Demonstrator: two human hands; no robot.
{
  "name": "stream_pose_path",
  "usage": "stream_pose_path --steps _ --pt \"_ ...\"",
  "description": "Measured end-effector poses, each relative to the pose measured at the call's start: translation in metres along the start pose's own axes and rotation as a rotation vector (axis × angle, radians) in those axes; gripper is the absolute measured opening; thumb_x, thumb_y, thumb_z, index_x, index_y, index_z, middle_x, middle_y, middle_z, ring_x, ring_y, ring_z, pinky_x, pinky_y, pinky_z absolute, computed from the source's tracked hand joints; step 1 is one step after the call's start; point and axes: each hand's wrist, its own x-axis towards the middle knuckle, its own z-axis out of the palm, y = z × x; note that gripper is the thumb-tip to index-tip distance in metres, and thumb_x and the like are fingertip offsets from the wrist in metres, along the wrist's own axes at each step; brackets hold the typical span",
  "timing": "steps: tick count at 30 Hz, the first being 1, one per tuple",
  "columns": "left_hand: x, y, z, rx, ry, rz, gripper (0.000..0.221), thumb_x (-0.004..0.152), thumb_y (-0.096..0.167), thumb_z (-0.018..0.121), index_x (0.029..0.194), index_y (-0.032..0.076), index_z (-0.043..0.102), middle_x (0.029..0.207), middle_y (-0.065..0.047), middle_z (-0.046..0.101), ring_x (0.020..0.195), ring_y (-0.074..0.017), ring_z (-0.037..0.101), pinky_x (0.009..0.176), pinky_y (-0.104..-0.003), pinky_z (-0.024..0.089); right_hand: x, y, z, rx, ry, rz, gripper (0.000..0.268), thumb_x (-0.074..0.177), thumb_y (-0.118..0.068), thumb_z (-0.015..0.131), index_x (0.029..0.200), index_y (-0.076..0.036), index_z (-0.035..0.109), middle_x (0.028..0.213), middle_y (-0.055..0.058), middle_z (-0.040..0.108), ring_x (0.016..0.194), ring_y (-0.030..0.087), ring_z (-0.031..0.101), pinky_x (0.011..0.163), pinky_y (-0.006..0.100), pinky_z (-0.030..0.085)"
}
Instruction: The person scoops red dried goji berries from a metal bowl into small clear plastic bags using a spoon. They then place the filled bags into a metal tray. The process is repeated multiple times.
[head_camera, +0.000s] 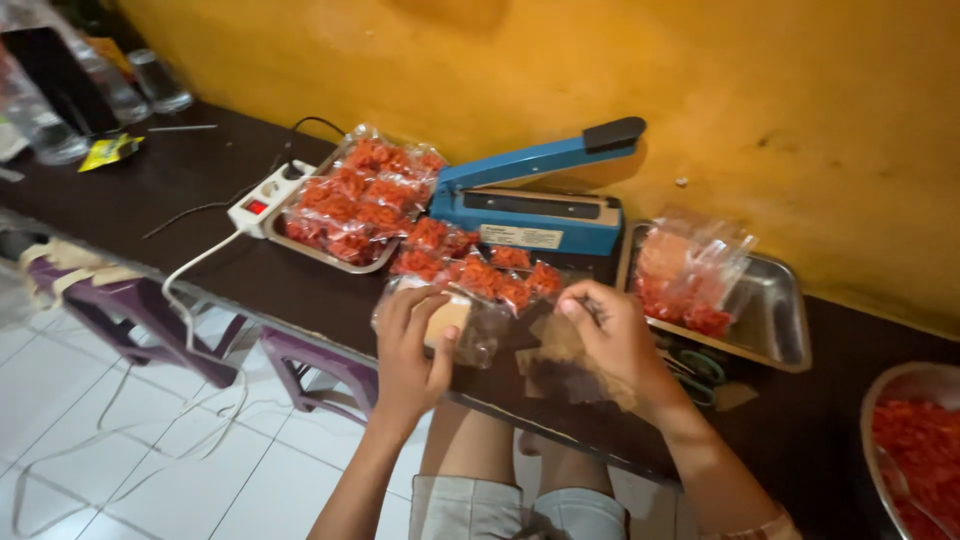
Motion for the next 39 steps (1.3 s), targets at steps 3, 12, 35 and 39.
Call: stream_pose_path --steps 3,12,35,39 --pt "0.019 0.043 0.012 -0.287 -0.123 -0.026 0.046 0.093 0.013 0.069 0.134 -0.002 0.055 0.132 -0.022 0.059 0.124 -0.0364 0.056 0.106 -0.046 0.043 -0.019 0.014 -0.018 0.290 0.007 0.138 0.014 0.104 -0.014 0.061 0.099 -0.003 0.067 0.086 0.000 0.067 0.079 0.006 0.059 0.070 0.023 0.049" --pt "0.020 0.072 0.113 -0.586 -0.461 -0.478 0.054 0.088 0.008 0.078 0.137 0.008 0.055 0.072 -0.005 0.065 0.061 -0.0139 0.063 0.057 -0.030 0.050 -0.081 0.057 -0.059 0.308 0.248 0.351 0.017 0.102 -0.016 0.064 0.090 -0.005 0.065 0.077 -0.002 0.063 0.069 0.005 0.053 0.063 0.023 0.044" --pt "0.034 0.120 0.166 -0.188 -0.377 0.182 0.037 0.085 0.017 0.077 0.118 0.003 0.067 0.122 -0.015 0.061 0.110 -0.0359 0.059 0.087 -0.046 0.050 -0.074 0.124 -0.134 -0.369 0.613 0.346 0.034 0.087 -0.013 0.076 0.119 -0.006 0.068 0.086 0.005 0.075 0.077 0.017 0.070 0.071 0.030 0.054" --pt "0.047 0.129 0.172 -0.414 -0.345 0.164 0.026 0.089 0.011 0.076 0.113 0.004 0.069 0.115 -0.013 0.065 0.109 -0.0322 0.064 0.093 -0.041 0.053 -0.081 0.133 -0.140 -0.080 0.685 0.276 0.012 0.098 -0.013 0.071 0.107 -0.005 0.074 0.084 0.000 0.071 0.074 0.008 0.063 0.069 0.024 0.051"
